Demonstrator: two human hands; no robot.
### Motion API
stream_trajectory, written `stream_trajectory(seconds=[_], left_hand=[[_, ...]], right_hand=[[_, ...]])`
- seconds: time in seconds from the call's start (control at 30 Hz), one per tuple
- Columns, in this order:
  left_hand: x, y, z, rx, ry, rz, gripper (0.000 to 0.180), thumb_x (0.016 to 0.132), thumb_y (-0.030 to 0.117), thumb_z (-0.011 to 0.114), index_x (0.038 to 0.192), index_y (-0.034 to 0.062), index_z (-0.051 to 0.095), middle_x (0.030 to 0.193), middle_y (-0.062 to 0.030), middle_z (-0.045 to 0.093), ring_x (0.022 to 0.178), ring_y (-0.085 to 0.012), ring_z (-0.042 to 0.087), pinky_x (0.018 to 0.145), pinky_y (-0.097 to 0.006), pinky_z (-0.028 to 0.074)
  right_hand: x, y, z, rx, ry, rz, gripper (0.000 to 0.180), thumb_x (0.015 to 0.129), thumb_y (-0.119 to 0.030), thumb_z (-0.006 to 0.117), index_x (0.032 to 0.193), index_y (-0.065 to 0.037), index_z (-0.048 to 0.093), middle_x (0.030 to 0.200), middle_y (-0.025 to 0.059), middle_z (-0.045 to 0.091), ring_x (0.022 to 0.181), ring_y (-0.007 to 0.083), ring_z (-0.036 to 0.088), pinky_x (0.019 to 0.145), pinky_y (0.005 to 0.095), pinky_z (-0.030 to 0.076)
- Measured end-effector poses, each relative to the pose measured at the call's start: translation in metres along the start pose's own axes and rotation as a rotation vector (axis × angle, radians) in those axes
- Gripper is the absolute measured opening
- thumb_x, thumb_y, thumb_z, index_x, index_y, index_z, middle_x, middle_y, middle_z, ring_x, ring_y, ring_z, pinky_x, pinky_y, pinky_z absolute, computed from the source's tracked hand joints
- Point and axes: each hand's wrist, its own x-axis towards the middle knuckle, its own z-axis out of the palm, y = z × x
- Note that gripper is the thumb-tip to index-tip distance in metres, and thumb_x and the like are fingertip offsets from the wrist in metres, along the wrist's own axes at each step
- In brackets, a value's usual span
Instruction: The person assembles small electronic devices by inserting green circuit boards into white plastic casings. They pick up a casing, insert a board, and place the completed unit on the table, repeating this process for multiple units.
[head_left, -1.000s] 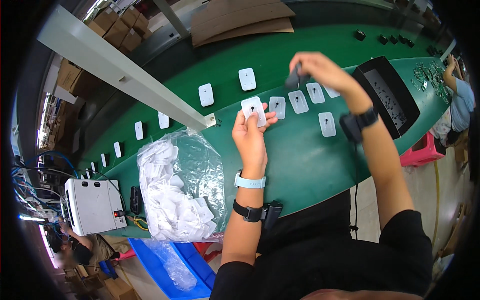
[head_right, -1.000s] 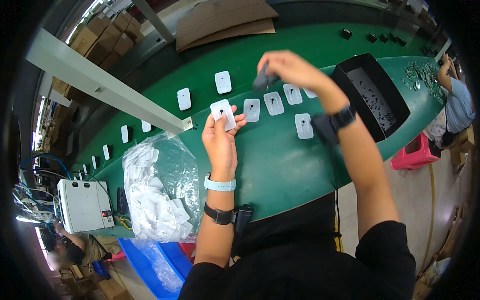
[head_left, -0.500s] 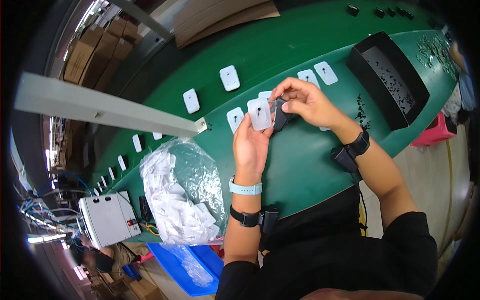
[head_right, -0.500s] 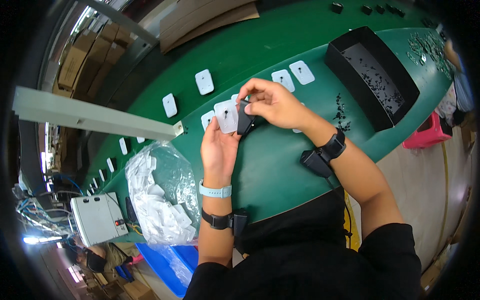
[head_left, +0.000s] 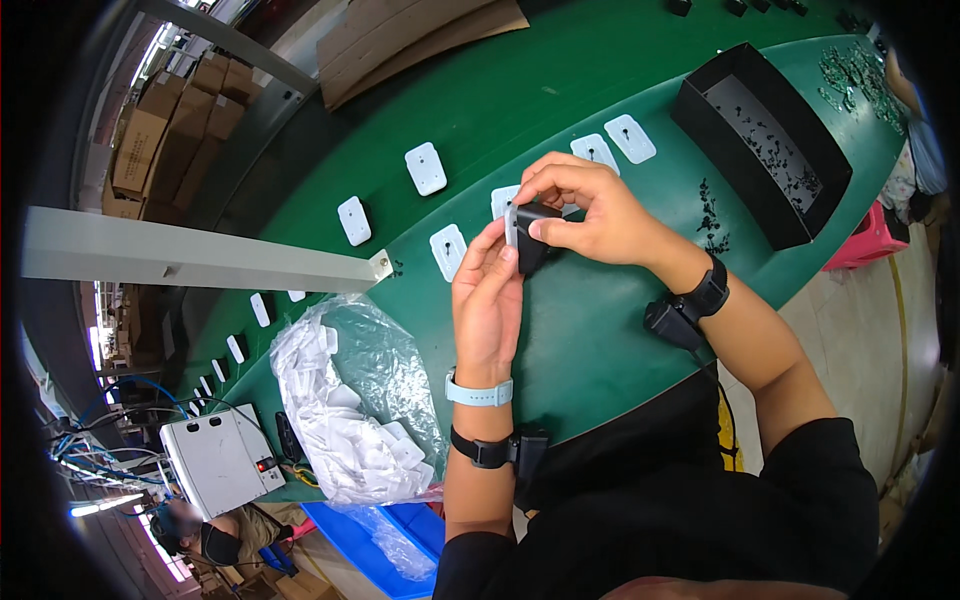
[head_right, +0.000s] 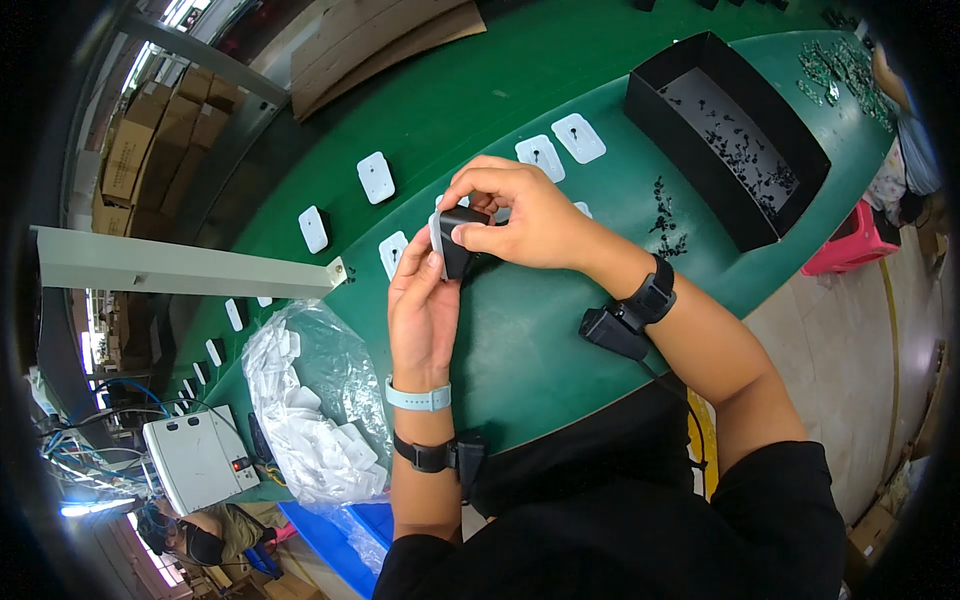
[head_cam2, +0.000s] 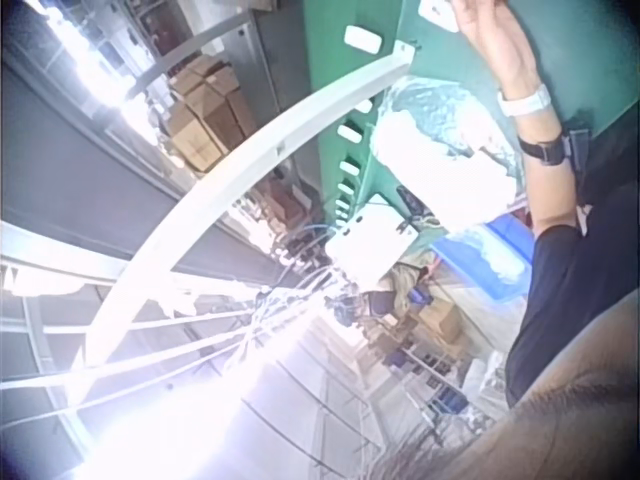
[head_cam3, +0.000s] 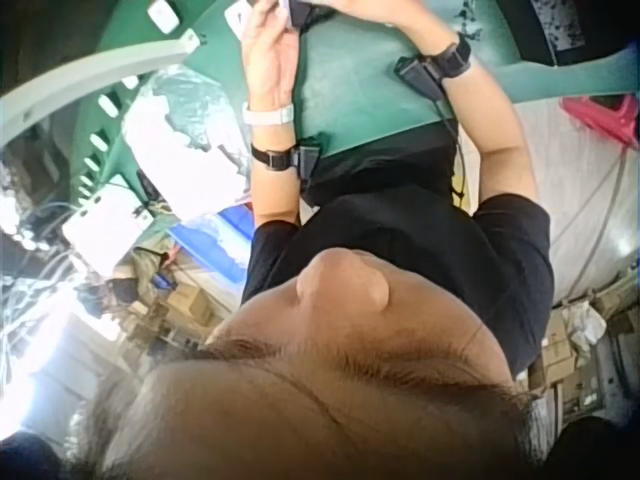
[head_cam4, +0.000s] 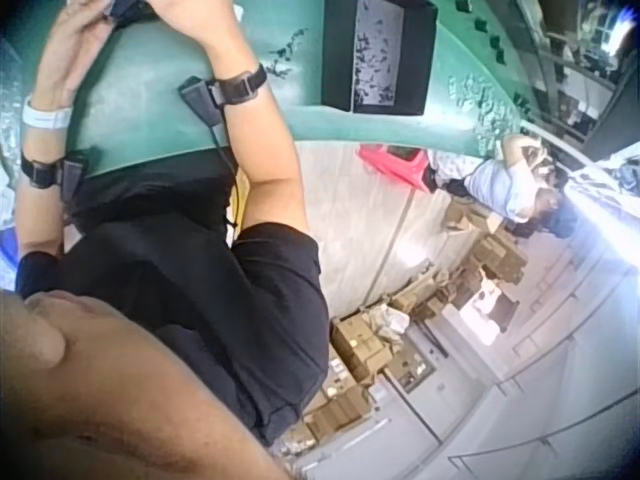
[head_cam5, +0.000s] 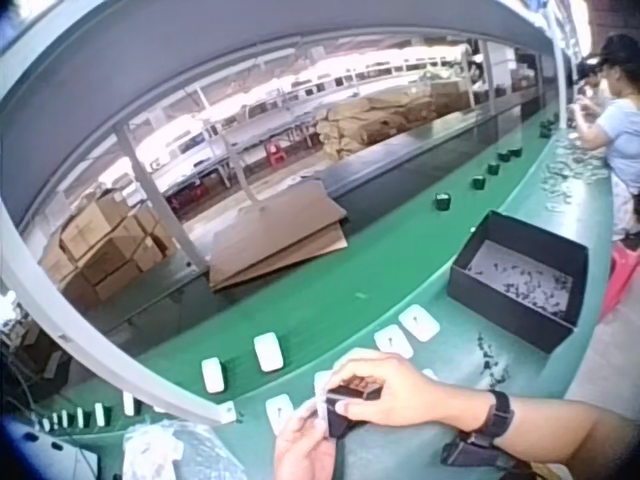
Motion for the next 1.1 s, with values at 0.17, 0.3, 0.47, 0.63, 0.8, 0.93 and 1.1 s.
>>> stream_trajectory(seconds=[0.17, 0.3, 0.47, 0.63, 0.8, 0.93, 1.1], left_hand=[[-0.001, -0.001, 0.0, 0.037, -0.001, -0.007, 0.033, 0.097, 0.005, 0.06, 0.129, -0.0019, 0.059, 0.124, -0.0124, 0.065, 0.117, -0.021, 0.06, 0.109, -0.04, 0.041], [-0.002, -0.001, -0.001, 0.067, -0.005, 0.018, 0.032, 0.096, 0.003, 0.059, 0.128, -0.0032, 0.06, 0.122, -0.0126, 0.065, 0.115, -0.0209, 0.061, 0.108, -0.039, 0.043], [-0.003, -0.001, 0.003, 0.161, 0.03, 0.063, 0.034, 0.094, -0.001, 0.062, 0.127, -0.005, 0.06, 0.124, -0.0139, 0.065, 0.115, -0.0209, 0.061, 0.105, -0.036, 0.045], [-0.004, 0.0, 0.001, 0.186, 0.027, 0.138, 0.034, 0.089, -0.008, 0.066, 0.123, -0.0059, 0.064, 0.134, -0.0191, 0.059, 0.119, -0.0236, 0.06, 0.103, -0.037, 0.049], [-0.004, -0.002, -0.003, 0.319, 0.035, 0.308, 0.035, 0.083, -0.011, 0.072, 0.117, -0.006, 0.067, 0.135, -0.0204, 0.058, 0.12, -0.0262, 0.061, 0.1, -0.037, 0.053], [-0.004, -0.003, 0.001, 0.472, 0.047, 0.447, 0.034, 0.082, -0.012, 0.073, 0.115, -0.0071, 0.067, 0.135, -0.0213, 0.058, 0.121, -0.0279, 0.061, 0.102, -0.039, 0.053], [-0.005, -0.003, 0.006, 0.47, 0.075, 0.422, 0.034, 0.082, -0.012, 0.072, 0.115, -0.0074, 0.067, 0.135, -0.0225, 0.058, 0.123, -0.0297, 0.06, 0.103, -0.04, 0.053]], right_hand=[[0.0, -0.003, -0.001, -0.014, -0.008, -0.011, 0.026, 0.077, -0.004, 0.072, 0.103, -0.004, 0.071, 0.105, 0.0064, 0.064, 0.088, 0.0142, 0.063, 0.074, 0.0267, 0.052], [0.0, -0.005, -0.003, -0.065, -0.018, -0.065, 0.026, 0.077, -0.005, 0.073, 0.103, -0.004, 0.072, 0.105, 0.0065, 0.065, 0.086, 0.0145, 0.064, 0.073, 0.0267, 0.052], [-0.001, -0.002, -0.005, -0.07, -0.053, -0.052, 0.028, 0.077, -0.007, 0.075, 0.105, -0.004, 0.073, 0.106, 0.0064, 0.065, 0.087, 0.0145, 0.063, 0.075, 0.0273, 0.052], [-0.002, -0.007, -0.005, 0.007, -0.09, -0.039, 0.029, 0.079, -0.003, 0.078, 0.107, -0.003, 0.071, 0.111, 0.0088, 0.066, 0.098, 0.0178, 0.064, 0.085, 0.0301, 0.052], [-0.005, -0.006, 0.002, 0.256, -0.028, 0.088, 0.037, 0.078, 0.003, 0.08, 0.113, 0.001, 0.068, 0.115, 0.0101, 0.067, 0.105, 0.0175, 0.066, 0.093, 0.0318, 0.054], [-0.009, -0.005, 0.007, 0.254, -0.003, 0.13, 0.041, 0.074, 0.0, 0.084, 0.112, 0.002, 0.068, 0.118, 0.0132, 0.069, 0.11, 0.0215, 0.067, 0.097, 0.0335, 0.054], [-0.008, -0.007, 0.001, 0.01, -0.01, -0.013, 0.034, 0.069, -0.003, 0.087, 0.101, -0.003, 0.074, 0.114, 0.0129, 0.073, 0.108, 0.0239, 0.068, 0.093, 0.0351, 0.055]])
